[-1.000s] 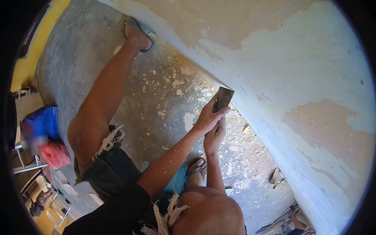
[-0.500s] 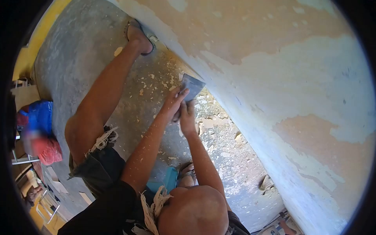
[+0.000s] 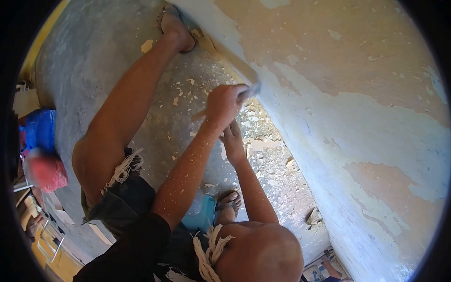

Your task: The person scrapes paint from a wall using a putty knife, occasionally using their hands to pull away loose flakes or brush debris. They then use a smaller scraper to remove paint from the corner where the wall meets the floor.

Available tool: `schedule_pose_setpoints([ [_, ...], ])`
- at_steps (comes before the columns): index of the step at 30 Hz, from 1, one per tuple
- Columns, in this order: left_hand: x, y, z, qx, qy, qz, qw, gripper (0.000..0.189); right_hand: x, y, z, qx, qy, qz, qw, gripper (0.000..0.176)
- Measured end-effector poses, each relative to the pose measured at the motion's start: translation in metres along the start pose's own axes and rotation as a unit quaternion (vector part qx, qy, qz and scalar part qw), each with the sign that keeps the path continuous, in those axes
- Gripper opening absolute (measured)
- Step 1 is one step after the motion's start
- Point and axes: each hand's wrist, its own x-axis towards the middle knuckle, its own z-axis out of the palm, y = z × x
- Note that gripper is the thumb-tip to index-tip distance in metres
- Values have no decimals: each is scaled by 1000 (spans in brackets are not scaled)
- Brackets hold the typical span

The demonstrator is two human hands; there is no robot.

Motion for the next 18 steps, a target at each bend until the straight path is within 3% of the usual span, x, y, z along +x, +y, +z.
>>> schedule_pose_setpoints([
  [2, -4, 6, 5, -37, -21, -25, 999, 15, 0, 12, -15, -129, -96, -60, 985, 50],
  [3, -6, 8, 7, -3, -29, -23, 999, 16, 0, 12, -14, -128, -96, -59, 985, 50],
  [6, -2, 8, 7, 25, -45, -30, 998, 16, 9, -2, 10, -100, -180, -77, 976, 49],
  [8, 6, 4, -2, 94, -82, -25, 992, 24, 19, -19, 36, 95, -190, -23, 977, 48],
  [10, 8, -7, -15, 90, -71, 10, 993, 26, 34, -23, 57, 87, -198, -61, 974, 49],
  [12, 12, -9, -32, 208, -118, -14, 971, 27, 51, -19, 60, 81, -202, -98, 971, 50],
  [13, 18, -11, -34, 264, -159, -46, 950, 24, 61, -11, 57, -28, -153, -176, 972, 45],
  [15, 23, -18, -33, 256, -142, -23, 956, 21, 68, -6, 46, -134, -104, -252, 953, 41],
  [16, 25, -22, -30, 245, -129, 2, 961, 19, 50, -41, 40, -370, -94, -178, 907, 36],
  [17, 23, -24, -28, 245, -131, 4, 961, 19, 31, -70, 32, -584, -75, -92, 803, 31],
  [18, 20, -27, -25, 224, -128, 19, 966, 17, 12, -79, 24, -525, -59, -123, 840, 28],
])
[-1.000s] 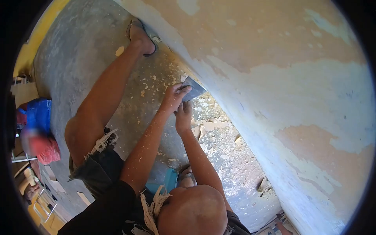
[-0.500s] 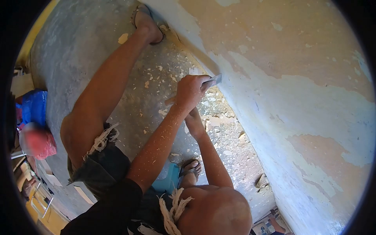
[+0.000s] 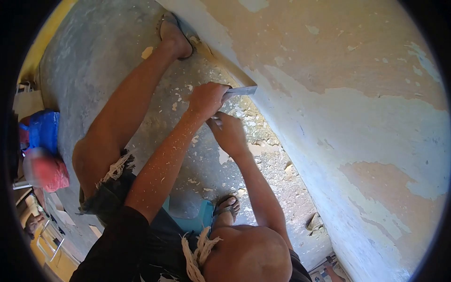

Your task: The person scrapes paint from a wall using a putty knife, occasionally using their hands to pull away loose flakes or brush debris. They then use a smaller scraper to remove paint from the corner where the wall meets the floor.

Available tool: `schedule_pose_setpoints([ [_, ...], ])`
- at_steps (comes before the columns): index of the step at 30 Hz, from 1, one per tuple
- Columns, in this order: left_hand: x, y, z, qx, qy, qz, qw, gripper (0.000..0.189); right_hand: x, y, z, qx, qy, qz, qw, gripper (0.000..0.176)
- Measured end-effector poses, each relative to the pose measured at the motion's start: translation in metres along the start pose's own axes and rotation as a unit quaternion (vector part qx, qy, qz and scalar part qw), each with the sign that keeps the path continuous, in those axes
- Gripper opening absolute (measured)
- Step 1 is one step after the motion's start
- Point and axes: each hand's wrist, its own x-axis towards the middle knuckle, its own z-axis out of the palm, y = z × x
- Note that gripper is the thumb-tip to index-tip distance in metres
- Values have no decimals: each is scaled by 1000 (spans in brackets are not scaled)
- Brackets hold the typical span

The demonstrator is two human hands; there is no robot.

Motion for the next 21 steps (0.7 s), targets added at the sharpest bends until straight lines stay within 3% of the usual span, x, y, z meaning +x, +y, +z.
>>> schedule_pose_setpoints([
  [2, -8, 0, 16, -25, 0, 10, 1000, 15, -31, 0, -22, 58, 22, 4, 998, 28],
  [4, -9, 9, 37, 3, -74, 144, 987, 15, -43, 15, -32, 53, -3, 4, 999, 26],
  [6, -9, 21, 56, 18, -65, 122, 990, 15, -48, 31, -36, 40, 6, 12, 999, 26],
  [8, -22, 8, 64, -135, 7, 56, 989, 20, -67, 36, -38, 36, 15, 37, 999, 26],
  [9, -20, -1, 48, -160, -34, -39, 986, 25, -74, 32, -43, 52, 19, 52, 997, 24],
  [10, -19, -19, 43, -138, 20, -18, 990, 30, -81, 30, -46, 69, 23, 68, 995, 22],
  [12, -12, -14, 41, -114, -11, 22, 993, 28, -95, 30, -50, 46, 109, 82, 990, 18],
  [14, -14, 0, 32, -50, 2, 31, 998, 25, -107, 39, -58, -33, 235, 19, 971, 15],
  [16, -16, 6, 33, 11, 6, 43, 999, 23, -119, 28, -80, -166, 306, -117, 930, 15],
  [18, -12, 5, 30, -35, -30, 103, 994, 16, -135, 19, -104, -255, 331, -165, 893, 16],
  [21, 1, 17, 17, 12, -63, 99, 993, 17, -155, 11, -140, -344, 371, -255, 824, 9],
])
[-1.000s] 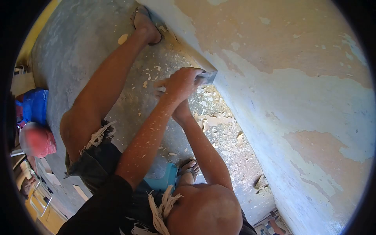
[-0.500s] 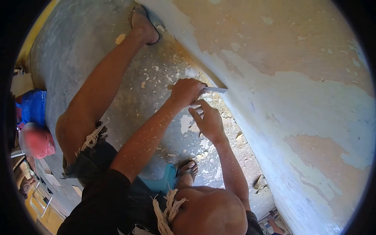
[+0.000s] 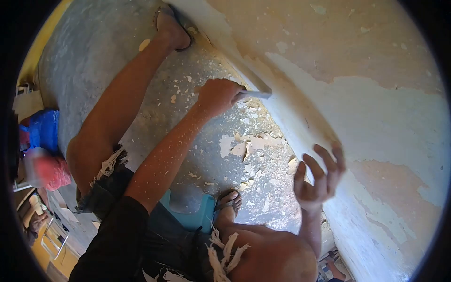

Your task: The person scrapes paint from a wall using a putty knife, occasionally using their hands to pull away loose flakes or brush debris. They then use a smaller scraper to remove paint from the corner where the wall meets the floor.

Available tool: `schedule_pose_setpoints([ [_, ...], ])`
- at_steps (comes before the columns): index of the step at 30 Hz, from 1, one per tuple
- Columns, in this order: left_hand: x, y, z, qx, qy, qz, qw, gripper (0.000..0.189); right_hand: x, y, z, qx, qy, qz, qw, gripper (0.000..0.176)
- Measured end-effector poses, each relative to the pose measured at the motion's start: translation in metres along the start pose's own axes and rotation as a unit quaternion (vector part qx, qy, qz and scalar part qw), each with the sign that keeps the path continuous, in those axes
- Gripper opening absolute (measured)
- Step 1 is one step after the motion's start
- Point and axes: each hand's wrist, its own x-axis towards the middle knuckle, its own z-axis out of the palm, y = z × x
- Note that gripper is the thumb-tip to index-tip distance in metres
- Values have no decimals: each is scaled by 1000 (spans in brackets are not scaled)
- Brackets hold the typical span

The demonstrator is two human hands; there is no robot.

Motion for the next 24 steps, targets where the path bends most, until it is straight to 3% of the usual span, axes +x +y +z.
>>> schedule_pose_setpoints([
  [5, 9, -16, 15, -29, 52, 13, 998, 18, 13, 15, -41, -92, 7, -98, 991, 7],
  [11, 21, 24, 32, -6, -15, 86, 996, 22, 9, 28, -40, -156, -19, -143, 977, 6],
  [13, 9, 30, 35, -66, -38, 77, 994, 20, 9, 31, -41, -161, -25, -150, 975, 7],
  [15, 9, -9, 42, -121, -20, -21, 992, 20, 6, 34, -43, -164, -28, -151, 974, 7],
  [16, 9, -21, 23, -32, -34, -18, 999, 19, 4, 35, -44, -165, -28, -159, 973, 7],
  [21, -6, 1, 19, -28, 28, -21, 999, 20, 4, 40, -34, -142, -8, -189, 972, 7],
  [23, 2, 23, 18, -57, -8, 84, 995, 21, 9, 40, -26, -153, 20, -223, 962, 8],
  [24, 9, 28, 15, -17, -22, 79, 996, 21, 10, 40, -24, -150, 19, -223, 963, 8],
])
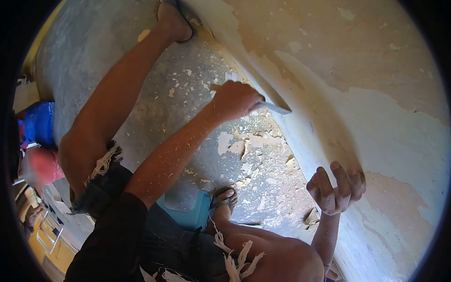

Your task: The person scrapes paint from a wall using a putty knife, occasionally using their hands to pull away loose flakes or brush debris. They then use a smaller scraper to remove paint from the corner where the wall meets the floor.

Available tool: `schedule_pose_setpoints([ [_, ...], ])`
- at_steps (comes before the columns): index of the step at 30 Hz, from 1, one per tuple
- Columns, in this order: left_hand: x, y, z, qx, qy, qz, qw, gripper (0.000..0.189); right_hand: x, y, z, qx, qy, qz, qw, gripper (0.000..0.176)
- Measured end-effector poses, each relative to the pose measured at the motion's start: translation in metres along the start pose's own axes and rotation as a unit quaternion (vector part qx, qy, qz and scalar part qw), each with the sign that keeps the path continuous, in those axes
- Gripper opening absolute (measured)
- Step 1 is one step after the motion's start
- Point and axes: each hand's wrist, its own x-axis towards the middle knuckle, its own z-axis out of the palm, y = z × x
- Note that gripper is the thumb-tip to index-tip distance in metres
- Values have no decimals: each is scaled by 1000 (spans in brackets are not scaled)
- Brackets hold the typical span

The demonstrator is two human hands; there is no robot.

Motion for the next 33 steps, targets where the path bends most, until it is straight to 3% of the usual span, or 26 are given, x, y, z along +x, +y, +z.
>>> schedule_pose_setpoints([
  [4, -9, -35, 4, -92, 40, -75, 992, 25, -8, 2, -9, 7, -11, 2, 1000, 7],
  [9, -13, -34, 17, -51, 14, -102, 993, 27, -6, 4, -10, 38, -23, 5, 999, 5],
  [11, -9, -28, 20, -181, -22, -50, 982, 26, -5, 3, -6, 19, -20, -4, 1000, 4],
  [12, -4, -11, 37, -191, 14, -1, 981, 26, -4, 3, -3, 19, -17, -7, 1000, 4],
  [13, -2, 10, 31, -199, -20, -7, 980, 29, -4, 3, -3, 18, -18, -8, 1000, 3],
  [17, -27, 32, 85, -507, -43, -136, 850, 50, -6, 5, -15, 48, -32, 6, 998, 3],
  [19, -33, 35, 78, -475, 7, -137, 869, 54, -8, 8, -16, 63, -38, -5, 997, 5],
  [20, -32, 41, 76, -555, -7, -223, 801, 62, -8, 7, -16, 70, -46, -8, 996, 5],
  [21, -28, 42, 77, -605, 41, -224, 763, 62, -7, 7, -16, 80, -57, -13, 995, 5],
  [23, -15, 49, 104, -551, 257, -150, 779, 60, -2, 7, -16, 77, -65, -26, 995, 6],
  [27, -40, 51, 110, -505, 208, -193, 815, 53, -3, 4, -14, 75, -69, -9, 995, 6],
  [29, -53, 57, 105, -696, 70, -259, 666, 49, -2, 1, -12, 52, -66, -3, 996, 10],
  [30, -59, 62, 106, -766, 30, -291, 572, 46, -3, -9, -7, 125, -48, 78, 988, 11],
  [31, -63, 70, 103, -765, 30, -294, 572, 46, -6, -27, 0, 198, -31, 157, 967, 14],
  [32, -64, 76, 96, -795, 18, -326, 511, 44, -22, -51, 4, 231, -93, 220, 943, 23],
  [33, -63, 82, 87, -822, 9, -354, 446, 42, -17, -73, 12, 289, -159, 227, 916, 32],
])
